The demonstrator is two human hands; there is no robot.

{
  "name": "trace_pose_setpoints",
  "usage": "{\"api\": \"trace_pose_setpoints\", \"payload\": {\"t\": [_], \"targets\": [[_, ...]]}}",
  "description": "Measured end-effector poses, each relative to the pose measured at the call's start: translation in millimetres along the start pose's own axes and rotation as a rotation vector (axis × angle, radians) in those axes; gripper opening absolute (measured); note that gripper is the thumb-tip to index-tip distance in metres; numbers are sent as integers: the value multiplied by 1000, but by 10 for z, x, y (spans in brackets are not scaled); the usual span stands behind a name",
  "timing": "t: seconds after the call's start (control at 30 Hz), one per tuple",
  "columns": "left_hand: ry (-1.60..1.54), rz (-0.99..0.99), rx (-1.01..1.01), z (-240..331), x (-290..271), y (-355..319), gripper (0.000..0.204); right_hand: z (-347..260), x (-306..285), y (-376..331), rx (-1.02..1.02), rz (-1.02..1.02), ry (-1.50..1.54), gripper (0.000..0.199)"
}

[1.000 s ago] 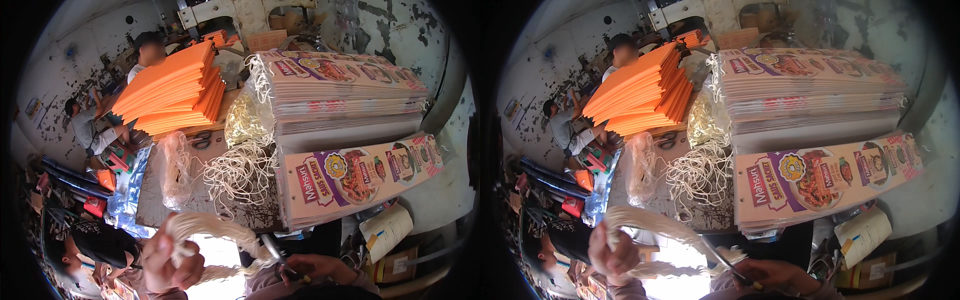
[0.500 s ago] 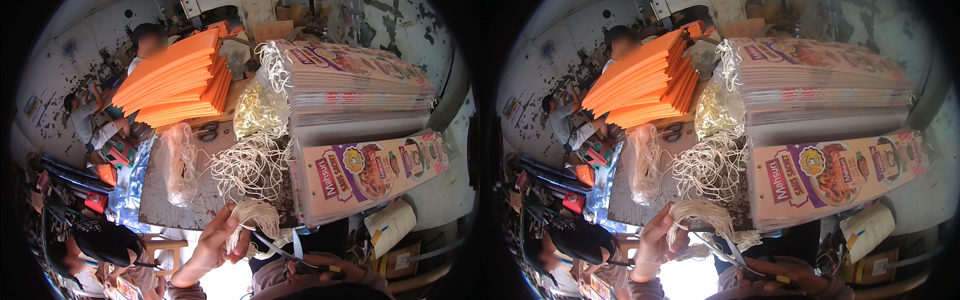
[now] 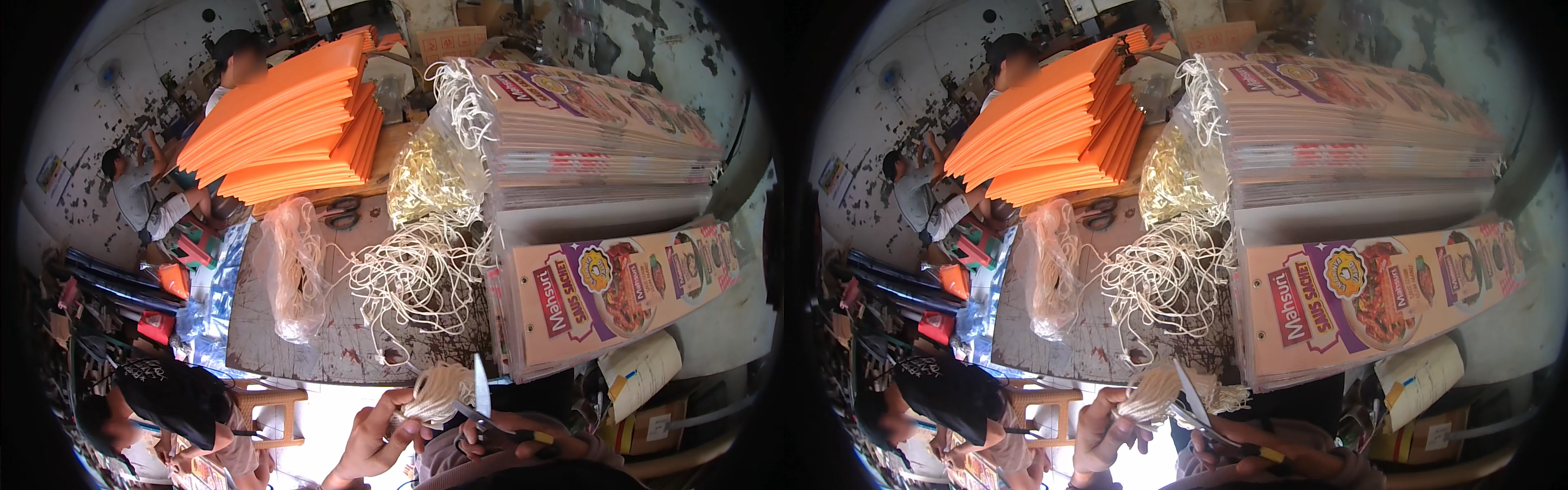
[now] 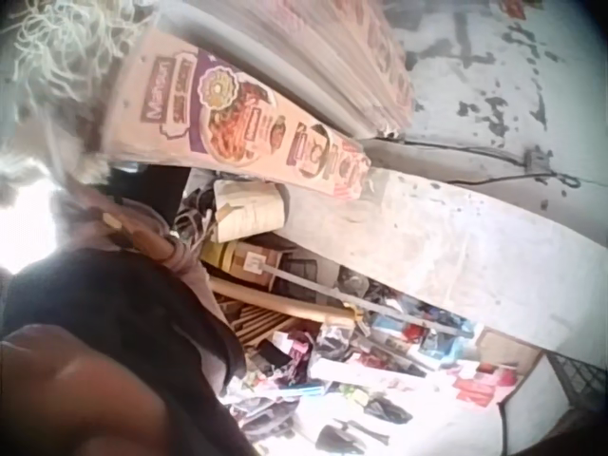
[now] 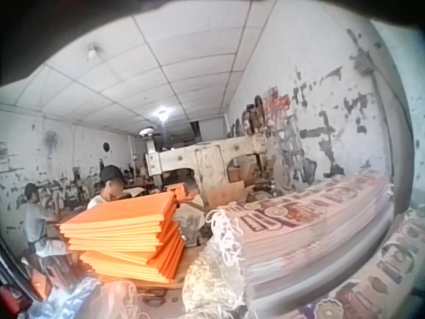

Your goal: The person cuts bundles of looped string with scissors, stretches the strings out by hand, and trims the remaining looped ends with the scissors.

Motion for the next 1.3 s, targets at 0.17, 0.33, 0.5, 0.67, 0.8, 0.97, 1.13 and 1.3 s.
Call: {"api": "trace_pose_setpoints", "payload": {"t": [0.17,0.33,0.5,0.67,0.8,0.97,1.13,1.3], "targets": [[-76,-102,3,-118,64,55,32,41,-239,-110,45,-121,58,75],[94,-261,-43,-144,24,98,39,154,-281,-194,-111,-28,194,72],[-112,-525,158,-60,130,326,42,142,-213,-332,-240,-137,248,67],[74,-385,128,-37,161,392,40,-96,-43,-223,-50,200,74,66],[-96,-337,-50,-7,252,361,24,-72,-136,-307,-65,170,-115,69],[-174,-195,-137,-41,269,359,26,-111,-265,-295,149,53,-610,77],[2,-317,-55,32,246,358,25,-64,-174,-370,-48,159,-218,78],[120,-306,11,102,254,407,23,-131,-79,-364,-59,253,-168,76]]}}
Point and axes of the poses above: each hand's wrist, its own y-axis towards the middle knuckle, its own x-axis out of the palm, z = x × y, the point moved 2 cm from there along y, towards the middle knuckle, and after that the axes turned 8 degrees about y, right-handed, at the moved point
